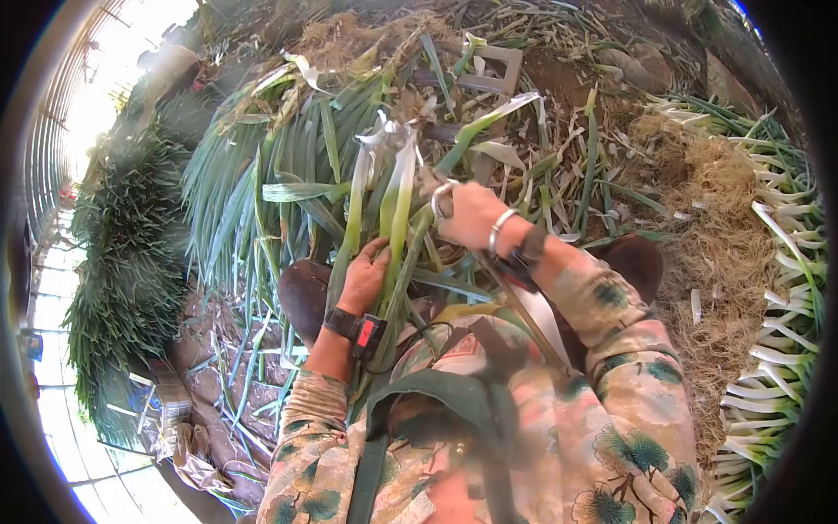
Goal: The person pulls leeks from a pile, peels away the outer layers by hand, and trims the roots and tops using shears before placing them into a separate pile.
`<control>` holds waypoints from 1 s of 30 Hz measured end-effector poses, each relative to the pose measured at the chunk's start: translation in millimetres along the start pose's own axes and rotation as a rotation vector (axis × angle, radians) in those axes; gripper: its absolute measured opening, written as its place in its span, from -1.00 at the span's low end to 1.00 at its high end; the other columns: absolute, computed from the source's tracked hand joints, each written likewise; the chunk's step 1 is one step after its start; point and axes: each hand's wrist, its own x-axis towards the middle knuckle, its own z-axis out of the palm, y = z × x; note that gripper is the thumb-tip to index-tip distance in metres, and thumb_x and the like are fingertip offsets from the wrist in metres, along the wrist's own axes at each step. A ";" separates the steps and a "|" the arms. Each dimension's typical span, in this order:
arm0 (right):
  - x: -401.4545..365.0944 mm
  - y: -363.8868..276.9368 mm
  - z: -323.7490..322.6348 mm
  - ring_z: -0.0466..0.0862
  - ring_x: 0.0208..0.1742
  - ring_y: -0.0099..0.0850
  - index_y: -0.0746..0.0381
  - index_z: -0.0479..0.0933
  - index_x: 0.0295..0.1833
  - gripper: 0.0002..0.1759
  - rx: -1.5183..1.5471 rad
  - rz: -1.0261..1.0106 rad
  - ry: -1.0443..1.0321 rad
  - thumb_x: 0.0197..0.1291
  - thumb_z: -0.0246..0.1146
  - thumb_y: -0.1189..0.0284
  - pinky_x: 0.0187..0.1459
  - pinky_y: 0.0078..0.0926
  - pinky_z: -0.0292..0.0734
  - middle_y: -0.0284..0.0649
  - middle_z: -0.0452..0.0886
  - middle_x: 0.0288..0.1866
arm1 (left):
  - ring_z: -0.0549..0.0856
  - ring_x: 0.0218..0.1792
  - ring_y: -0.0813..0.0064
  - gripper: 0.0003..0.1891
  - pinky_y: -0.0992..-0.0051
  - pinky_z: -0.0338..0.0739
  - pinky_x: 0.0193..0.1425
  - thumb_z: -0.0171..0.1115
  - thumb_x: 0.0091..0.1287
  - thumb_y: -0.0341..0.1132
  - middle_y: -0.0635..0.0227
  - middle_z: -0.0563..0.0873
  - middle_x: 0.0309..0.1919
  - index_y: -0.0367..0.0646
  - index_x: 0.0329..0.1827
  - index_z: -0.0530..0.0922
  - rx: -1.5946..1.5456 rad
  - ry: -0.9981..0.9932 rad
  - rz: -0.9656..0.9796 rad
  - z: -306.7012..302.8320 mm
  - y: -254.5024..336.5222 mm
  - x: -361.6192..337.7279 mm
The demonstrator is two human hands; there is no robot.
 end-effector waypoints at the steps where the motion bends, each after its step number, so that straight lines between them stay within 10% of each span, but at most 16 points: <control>1: 11.8 4.1 3.6 0.67 -0.14 -0.01 0.36 0.58 -0.13 -0.61 -0.064 0.012 0.097 -0.07 0.35 0.35 -0.07 -0.17 0.56 0.17 0.63 -0.23 | 0.57 0.20 0.26 -0.49 0.43 0.39 0.28 0.22 0.35 -0.12 0.04 0.63 0.12 -0.24 0.27 0.48 0.056 0.014 0.001 -0.2 7.5 -3.1; 5: -10.9 -12.8 -20.3 0.62 -0.07 0.01 0.37 0.50 -0.11 -0.57 0.066 0.104 -0.242 -0.06 0.35 0.32 -0.03 -0.16 0.52 0.19 0.57 -0.12 | 0.59 0.18 0.10 -0.37 0.36 0.42 0.26 0.29 0.27 0.01 -0.05 0.63 0.10 -0.24 0.28 0.46 0.191 0.018 -0.006 -2.6 6.2 -2.9; 7: -37.2 -9.7 -11.8 0.64 -0.15 0.04 0.37 0.52 -0.17 -0.61 0.039 -0.118 -0.104 -0.06 0.34 0.31 -0.06 -0.15 0.52 0.13 0.62 -0.26 | 0.58 0.20 0.12 -0.36 0.37 0.40 0.28 0.30 0.26 -0.02 -0.06 0.62 0.12 -0.26 0.29 0.44 0.114 -0.024 -0.015 -1.8 -6.6 6.1; 13: 8.0 -8.0 -27.8 0.62 -0.07 0.05 0.42 0.50 -0.10 -0.53 0.090 0.150 -0.077 -0.06 0.34 0.29 -0.01 -0.15 0.52 0.21 0.60 -0.12 | 0.60 0.16 0.16 -0.37 0.37 0.41 0.26 0.30 0.26 -0.06 -0.03 0.63 0.10 -0.27 0.30 0.41 0.076 -0.071 0.005 -9.1 3.2 -0.6; 16: -9.2 12.1 -11.8 0.61 -0.07 0.06 0.43 0.49 -0.04 -0.49 0.042 -0.232 -0.038 -0.07 0.38 0.32 -0.02 -0.15 0.51 0.18 0.59 -0.12 | 0.63 0.09 0.13 -0.39 0.36 0.44 0.20 0.31 0.25 -0.08 -0.06 0.64 0.04 -0.27 0.27 0.41 0.128 -0.107 -0.047 -20.8 35.6 -12.6; 23: 5.8 46.5 -26.8 0.62 -0.14 0.04 0.39 0.53 -0.06 -0.52 0.127 0.056 -0.002 -0.04 0.38 0.28 -0.05 -0.19 0.51 0.11 0.62 -0.18 | 0.68 -0.16 0.33 -0.57 0.37 0.54 0.06 0.23 0.27 -0.04 0.17 0.73 -0.22 -0.17 0.04 0.62 0.539 -0.668 0.021 -85.0 80.9 45.2; 27: 20.0 78.1 -25.4 0.65 -0.07 -0.05 0.39 0.52 -0.01 -0.53 0.255 0.152 0.017 0.00 0.36 0.32 -0.02 -0.24 0.51 0.07 0.65 -0.14 | 0.69 -0.13 0.02 -0.67 0.18 0.58 -0.01 0.11 0.26 -0.12 0.04 0.73 -0.16 -0.17 -0.20 0.70 0.851 0.046 0.357 -150.2 85.8 151.0; 30: 25.0 98.7 -22.9 0.65 -0.11 -0.24 0.37 0.48 0.09 -0.49 0.381 0.178 -0.064 0.02 0.36 0.37 -0.01 -0.32 0.51 -0.06 0.65 -0.12 | 0.68 -0.10 -0.01 -0.70 0.14 0.56 0.01 0.02 0.30 -0.20 0.03 0.72 -0.21 -0.15 -0.20 0.70 0.818 0.536 0.115 -199.0 75.5 223.3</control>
